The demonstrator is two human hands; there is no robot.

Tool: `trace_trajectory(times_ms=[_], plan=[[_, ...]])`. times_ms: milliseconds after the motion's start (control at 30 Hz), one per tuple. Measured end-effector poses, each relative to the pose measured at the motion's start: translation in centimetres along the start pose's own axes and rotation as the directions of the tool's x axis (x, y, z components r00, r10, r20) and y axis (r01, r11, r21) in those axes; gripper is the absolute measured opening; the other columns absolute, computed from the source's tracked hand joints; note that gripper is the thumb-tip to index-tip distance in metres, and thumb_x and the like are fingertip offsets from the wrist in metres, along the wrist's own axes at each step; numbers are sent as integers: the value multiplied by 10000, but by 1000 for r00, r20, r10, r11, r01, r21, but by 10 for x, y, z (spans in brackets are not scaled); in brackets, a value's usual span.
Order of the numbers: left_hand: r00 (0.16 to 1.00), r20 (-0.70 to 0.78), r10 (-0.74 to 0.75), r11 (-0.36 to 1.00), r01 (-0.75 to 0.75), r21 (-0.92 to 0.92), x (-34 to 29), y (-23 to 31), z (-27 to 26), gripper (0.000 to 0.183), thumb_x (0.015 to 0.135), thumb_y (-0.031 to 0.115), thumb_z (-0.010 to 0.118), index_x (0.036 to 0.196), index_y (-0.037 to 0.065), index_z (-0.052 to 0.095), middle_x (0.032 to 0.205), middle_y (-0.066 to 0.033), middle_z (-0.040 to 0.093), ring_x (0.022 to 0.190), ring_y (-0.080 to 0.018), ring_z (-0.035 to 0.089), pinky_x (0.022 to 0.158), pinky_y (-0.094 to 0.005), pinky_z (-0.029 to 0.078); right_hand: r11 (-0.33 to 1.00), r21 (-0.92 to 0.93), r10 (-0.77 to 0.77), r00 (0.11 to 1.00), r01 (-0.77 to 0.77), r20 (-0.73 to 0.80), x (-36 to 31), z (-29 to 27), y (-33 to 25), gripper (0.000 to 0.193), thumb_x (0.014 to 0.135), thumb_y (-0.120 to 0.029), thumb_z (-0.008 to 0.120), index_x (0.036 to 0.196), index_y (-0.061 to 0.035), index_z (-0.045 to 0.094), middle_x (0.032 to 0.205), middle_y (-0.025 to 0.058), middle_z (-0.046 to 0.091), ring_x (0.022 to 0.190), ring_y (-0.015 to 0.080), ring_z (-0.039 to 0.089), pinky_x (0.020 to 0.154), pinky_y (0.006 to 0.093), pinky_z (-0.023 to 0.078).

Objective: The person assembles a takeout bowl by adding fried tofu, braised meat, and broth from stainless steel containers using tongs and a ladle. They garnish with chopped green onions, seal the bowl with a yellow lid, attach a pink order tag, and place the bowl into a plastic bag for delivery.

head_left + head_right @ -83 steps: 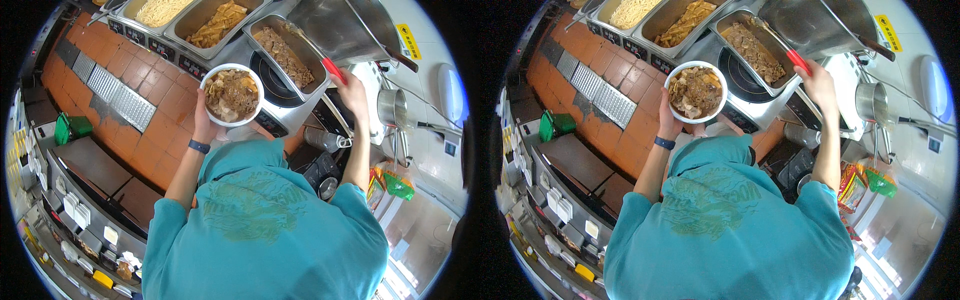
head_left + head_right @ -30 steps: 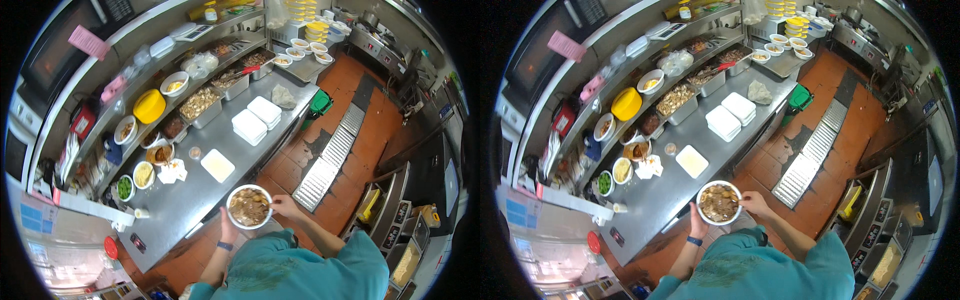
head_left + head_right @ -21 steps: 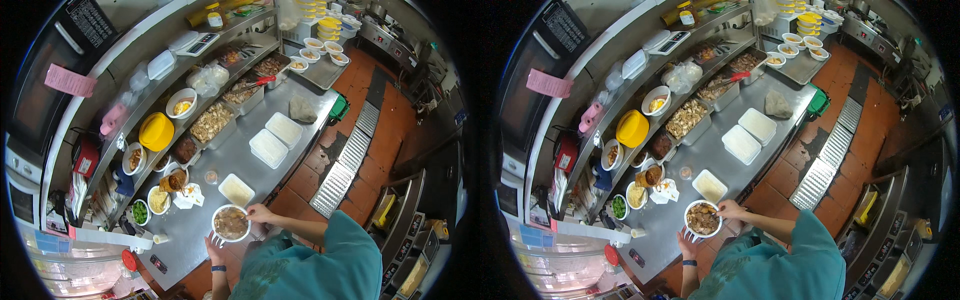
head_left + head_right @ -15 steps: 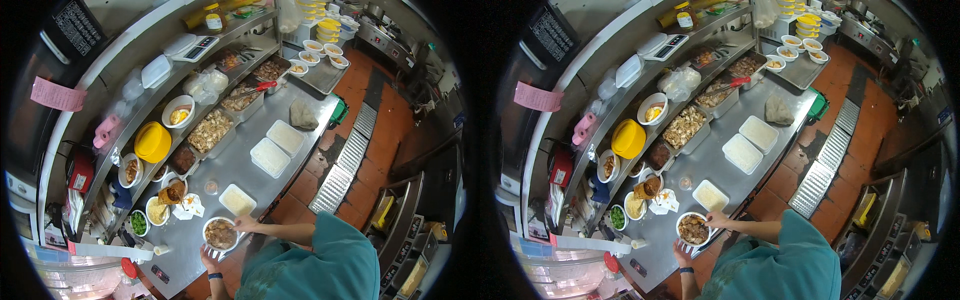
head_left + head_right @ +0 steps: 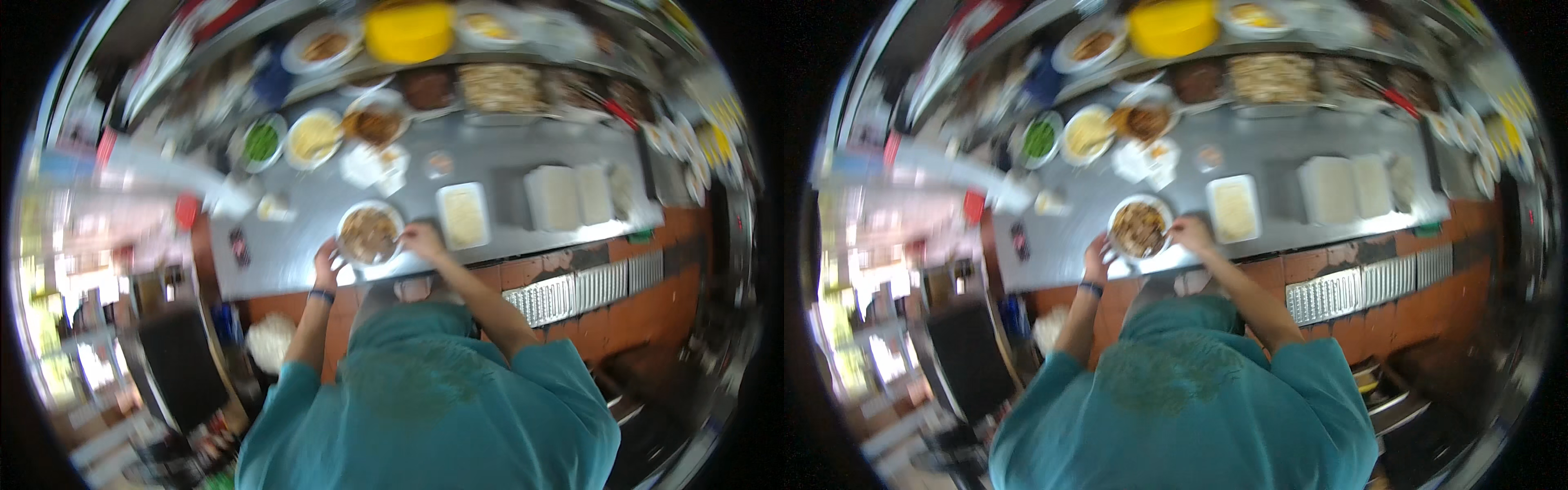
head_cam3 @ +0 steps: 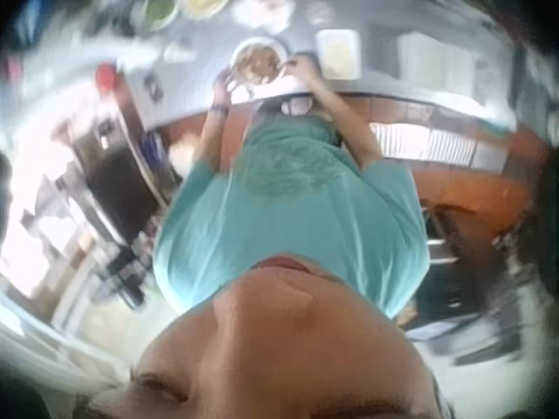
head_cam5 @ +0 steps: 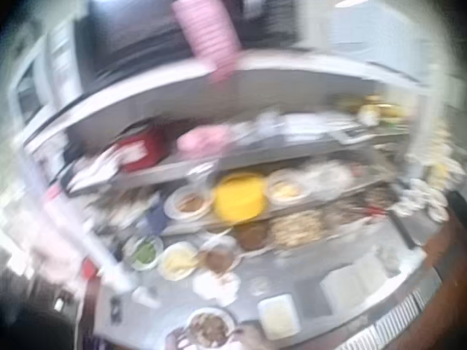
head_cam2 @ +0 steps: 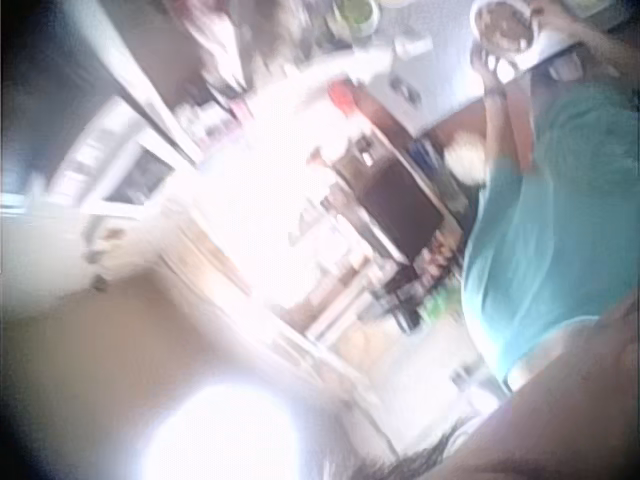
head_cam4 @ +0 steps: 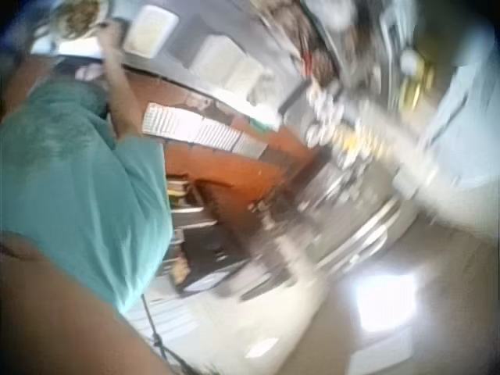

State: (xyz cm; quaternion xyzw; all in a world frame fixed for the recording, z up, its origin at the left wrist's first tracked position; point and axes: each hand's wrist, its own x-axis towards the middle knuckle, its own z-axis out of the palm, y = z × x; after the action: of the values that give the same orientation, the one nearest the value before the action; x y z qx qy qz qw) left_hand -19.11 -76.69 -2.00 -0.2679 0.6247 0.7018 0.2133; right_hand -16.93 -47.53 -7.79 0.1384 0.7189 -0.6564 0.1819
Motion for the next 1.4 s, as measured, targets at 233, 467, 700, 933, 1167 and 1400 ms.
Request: trace_trajectory(times_ms=[233,467,700,933,1167,1400], plan=[[998,14,-67,993,68,-98,15,44,-27,514,927,324,486,1380,92,559,1293,-61,596,1169,-235,541,959,-481,445,979,-202,2,1000,-4,-12,6,28,-84,161,915,-136,673,971,14,686,885,128,724,781,250,723,702,358,593],[991,101,-91,950,117,-291,38,69,-52,458,914,326,551,1317,119,619,1116,-42,605,1074,-193,525,922,-445,434,395,-864,-622,783,312,-2,117,96,-218,173,897,-176,599,879,-29,689,869,190,692,786,378,676,726,484,551],[987,-81,142,981,-151,-125,73,82,-52,233,931,73,576,1159,42,612,1007,-49,645,911,-143,581,842,-241,466,-78,-995,-360,929,60,85,215,124,-250,283,840,-97,622,1103,-7,671,1084,228,674,1116,334,615,891,406,535],[927,-86,364,930,-366,-8,115,128,-20,242,875,34,594,1111,-12,623,1074,-116,654,1000,-214,628,908,-336,490,-302,-905,-237,896,299,375,226,96,-260,288,861,-62,602,1138,13,604,1126,205,656,1176,343,578,892,416,545],[992,95,-79,933,107,-344,174,159,1,375,944,96,499,1315,40,493,1051,-72,616,968,-196,629,852,-314,539,-153,-952,-471,827,265,306,236,78,-251,280,873,-63,571,1147,-3,561,1009,203,683,1021,362,667,775,395,586],[968,249,-32,895,139,-424,184,171,3,437,968,134,391,1387,27,447,1201,-137,614,1086,-268,631,996,-399,503,123,-907,-550,788,403,275,226,104,-227,267,902,-99,550,1148,-89,653,944,174,725,837,344,712,765,433,582]])
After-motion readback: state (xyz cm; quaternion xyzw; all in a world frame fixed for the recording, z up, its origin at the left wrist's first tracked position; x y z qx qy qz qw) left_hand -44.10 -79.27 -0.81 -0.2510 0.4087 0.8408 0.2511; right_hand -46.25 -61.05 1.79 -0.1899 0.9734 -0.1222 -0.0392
